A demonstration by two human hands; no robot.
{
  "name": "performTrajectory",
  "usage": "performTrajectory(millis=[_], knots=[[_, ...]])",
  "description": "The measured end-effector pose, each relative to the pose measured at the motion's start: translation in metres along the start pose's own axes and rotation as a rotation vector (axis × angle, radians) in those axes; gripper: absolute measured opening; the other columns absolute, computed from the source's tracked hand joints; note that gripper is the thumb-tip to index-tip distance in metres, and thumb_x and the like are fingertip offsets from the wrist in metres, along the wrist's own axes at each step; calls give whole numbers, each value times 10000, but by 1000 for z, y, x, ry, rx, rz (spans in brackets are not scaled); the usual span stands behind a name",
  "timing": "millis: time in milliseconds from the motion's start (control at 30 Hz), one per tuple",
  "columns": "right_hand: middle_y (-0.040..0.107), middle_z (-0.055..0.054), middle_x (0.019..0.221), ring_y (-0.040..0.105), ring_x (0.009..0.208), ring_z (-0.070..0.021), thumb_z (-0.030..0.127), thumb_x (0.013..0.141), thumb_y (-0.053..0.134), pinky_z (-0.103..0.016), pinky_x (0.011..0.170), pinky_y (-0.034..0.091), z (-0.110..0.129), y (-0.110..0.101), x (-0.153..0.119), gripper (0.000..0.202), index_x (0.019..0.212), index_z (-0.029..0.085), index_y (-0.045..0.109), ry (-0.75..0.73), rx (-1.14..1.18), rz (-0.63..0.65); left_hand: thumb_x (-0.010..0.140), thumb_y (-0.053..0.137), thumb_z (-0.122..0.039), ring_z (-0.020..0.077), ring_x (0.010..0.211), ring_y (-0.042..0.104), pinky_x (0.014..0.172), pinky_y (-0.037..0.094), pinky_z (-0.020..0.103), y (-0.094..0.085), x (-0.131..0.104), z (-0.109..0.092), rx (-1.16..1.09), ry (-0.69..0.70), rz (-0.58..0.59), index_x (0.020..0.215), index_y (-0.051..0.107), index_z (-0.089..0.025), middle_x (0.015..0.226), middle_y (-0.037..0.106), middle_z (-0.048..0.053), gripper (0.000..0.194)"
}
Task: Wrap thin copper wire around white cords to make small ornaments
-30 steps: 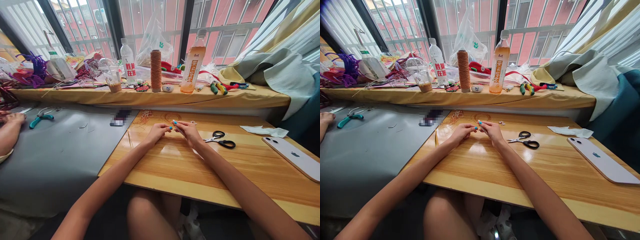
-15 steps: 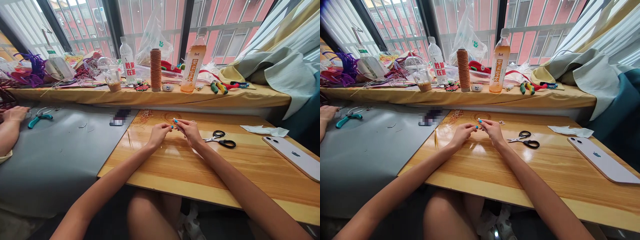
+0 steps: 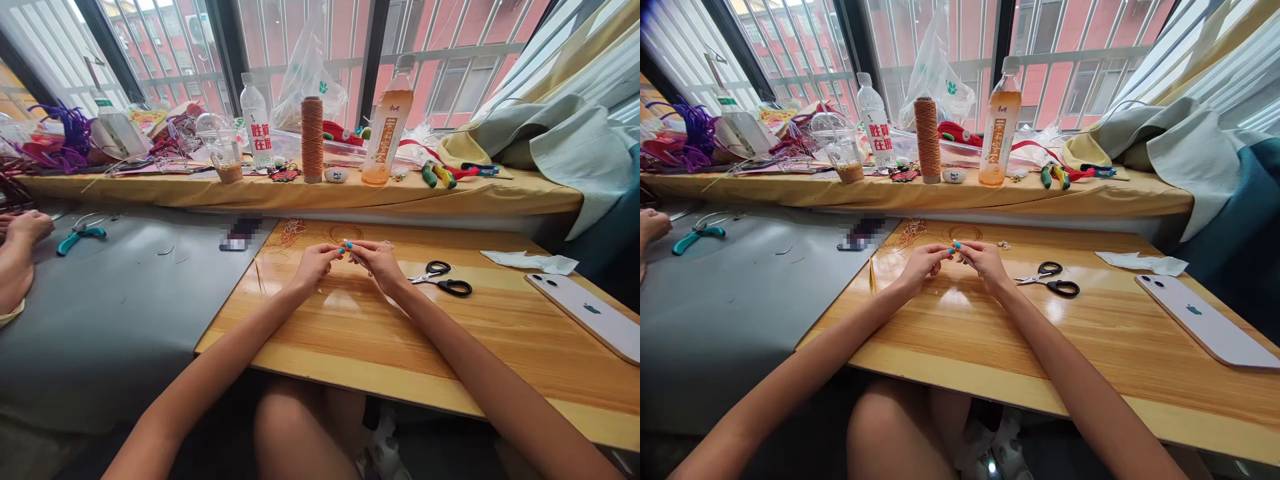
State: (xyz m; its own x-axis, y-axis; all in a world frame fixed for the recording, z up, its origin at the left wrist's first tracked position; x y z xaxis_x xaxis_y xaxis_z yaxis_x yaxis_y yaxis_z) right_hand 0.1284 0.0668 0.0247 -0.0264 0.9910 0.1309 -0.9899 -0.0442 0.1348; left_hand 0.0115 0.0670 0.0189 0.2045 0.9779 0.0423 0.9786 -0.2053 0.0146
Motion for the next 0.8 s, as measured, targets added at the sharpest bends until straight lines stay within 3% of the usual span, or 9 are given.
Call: performTrajectory(millis=[200,433,567,800], knots=[[612,-10,607,454,536,-78,332,543,680,-243,554,366,0,-3,1,232,714,177,698,-23,-38,-16,618,565,-251,28,395,330,394,234,185,2,1,1,-66,-18,46,687,628,-90,553,527,14,186],[611,-23,694,474,555,-84,344,576,654,-244,546,384,4,-6,2,239,740,175,694,-120,-142,-25,680,517,-409,19,399,367,396,266,183,4,2,3,-134,-59,75,781,630,-93,839,617,103,350],[595,-22,688,484,548,-86,355,573,655,-242,530,386,6,-5,2,244,734,177,695,-150,-176,-30,618,600,-389,4,391,354,396,258,177,4,3,5,-102,-50,77,743,631,-99,816,615,82,318],[585,-9,581,474,526,-86,343,575,655,-244,535,376,-6,-7,5,242,724,156,692,-48,-117,-35,597,621,-283,6,405,359,414,269,171,0,5,11,-117,-80,45,699,618,-108,724,586,38,203]])
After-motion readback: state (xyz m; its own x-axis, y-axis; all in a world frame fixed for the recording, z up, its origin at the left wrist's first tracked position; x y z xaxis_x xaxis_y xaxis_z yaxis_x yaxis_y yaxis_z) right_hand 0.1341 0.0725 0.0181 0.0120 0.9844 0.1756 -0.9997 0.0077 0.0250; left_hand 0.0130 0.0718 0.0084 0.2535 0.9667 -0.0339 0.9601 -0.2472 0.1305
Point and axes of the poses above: each hand's wrist, its own x-axis towards the middle knuckle, its own y-axis out of the palm, z = x × y, the point moved 8 cm from there along x, towards the middle knuckle
